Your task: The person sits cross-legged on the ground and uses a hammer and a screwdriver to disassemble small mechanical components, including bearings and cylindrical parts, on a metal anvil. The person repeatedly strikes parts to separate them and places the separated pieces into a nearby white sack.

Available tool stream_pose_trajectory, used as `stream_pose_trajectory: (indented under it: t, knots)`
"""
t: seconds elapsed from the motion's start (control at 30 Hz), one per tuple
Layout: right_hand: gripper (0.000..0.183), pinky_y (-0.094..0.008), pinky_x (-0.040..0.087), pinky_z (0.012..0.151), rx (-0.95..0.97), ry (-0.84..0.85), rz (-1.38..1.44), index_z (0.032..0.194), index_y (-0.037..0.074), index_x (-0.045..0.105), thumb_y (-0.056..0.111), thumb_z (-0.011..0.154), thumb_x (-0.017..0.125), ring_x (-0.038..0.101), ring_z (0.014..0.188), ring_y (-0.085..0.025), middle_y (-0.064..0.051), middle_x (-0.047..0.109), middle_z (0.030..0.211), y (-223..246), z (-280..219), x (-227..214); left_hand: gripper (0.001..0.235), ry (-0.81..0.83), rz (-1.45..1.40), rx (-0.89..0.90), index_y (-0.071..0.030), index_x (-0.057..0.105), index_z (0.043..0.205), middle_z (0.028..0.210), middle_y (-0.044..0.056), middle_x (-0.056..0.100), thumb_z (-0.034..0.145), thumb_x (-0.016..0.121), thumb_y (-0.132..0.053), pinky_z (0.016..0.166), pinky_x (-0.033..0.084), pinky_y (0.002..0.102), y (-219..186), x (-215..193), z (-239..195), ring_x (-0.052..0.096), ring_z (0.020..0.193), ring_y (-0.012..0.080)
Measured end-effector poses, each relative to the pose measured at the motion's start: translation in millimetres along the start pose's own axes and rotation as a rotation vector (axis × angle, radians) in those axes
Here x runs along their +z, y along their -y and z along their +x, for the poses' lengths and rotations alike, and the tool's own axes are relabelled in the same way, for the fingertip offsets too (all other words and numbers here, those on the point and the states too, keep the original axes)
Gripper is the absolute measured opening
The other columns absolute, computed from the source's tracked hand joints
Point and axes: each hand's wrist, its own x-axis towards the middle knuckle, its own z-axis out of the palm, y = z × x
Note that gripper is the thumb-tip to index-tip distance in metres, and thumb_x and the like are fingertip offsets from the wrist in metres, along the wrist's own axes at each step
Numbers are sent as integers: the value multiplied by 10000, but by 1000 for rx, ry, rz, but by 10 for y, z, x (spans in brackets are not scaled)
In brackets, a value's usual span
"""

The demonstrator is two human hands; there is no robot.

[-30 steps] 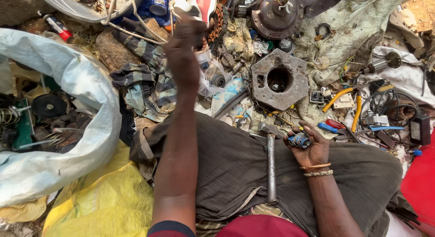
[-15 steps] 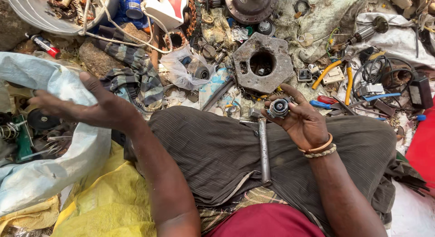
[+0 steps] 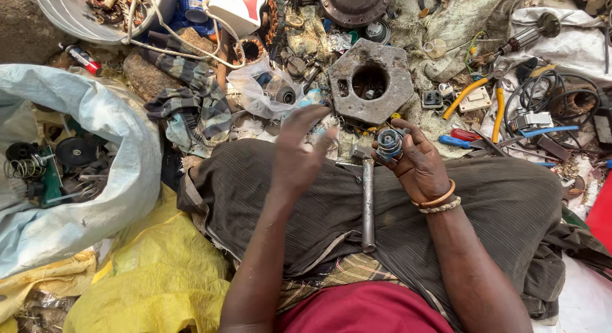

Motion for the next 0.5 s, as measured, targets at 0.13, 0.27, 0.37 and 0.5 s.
stream_pose_trajectory:
  t: [0.13, 0.27, 0.37, 0.5]
  knots:
    - [471, -408, 596, 950, -20, -44, 5, 1406, 53, 535, 275, 1015, 676, 687, 1079, -200, -79, 685, 1215, -90, -28, -87, 539, 374, -56, 124, -132, 500, 1501, 1408, 183, 548, 1006, 632, -302, 973, 537, 468, -296, 567, -33, 608, 1209, 345]
    - [384, -352, 582, 802, -22, 18, 83, 1387, 56, 551, 245, 1076, 675, 648, 917, -115, -40, 667, 1120, -51, -157, -79, 483, 352, 15, 297, -88, 525, 1445, 1298, 159, 596, 1005, 588, -276, 911, 562, 410, -418, 720, -31, 644, 1141, 346]
    - [387, -320, 557, 727, -24, -19, 20, 1367, 55, 577, 233, 1036, 667, 643, 864, -108, -24, 673, 1093, 2, -218, -33, 440, 300, 171, 466, -30, 522, 1401, 1224, 153, 601, 1052, 602, -285, 931, 544, 439, -456, 729, -45, 641, 1072, 342]
    - [372, -321, 573, 764, -51, -23, 56, 1355, 61, 582, 205, 1025, 676, 650, 898, -106, -11, 690, 1129, 65, -301, 55, 384, 233, 174, 535, -15, 535, 1300, 1122, 167, 617, 1039, 613, -285, 877, 515, 453, -565, 725, -85, 615, 978, 345]
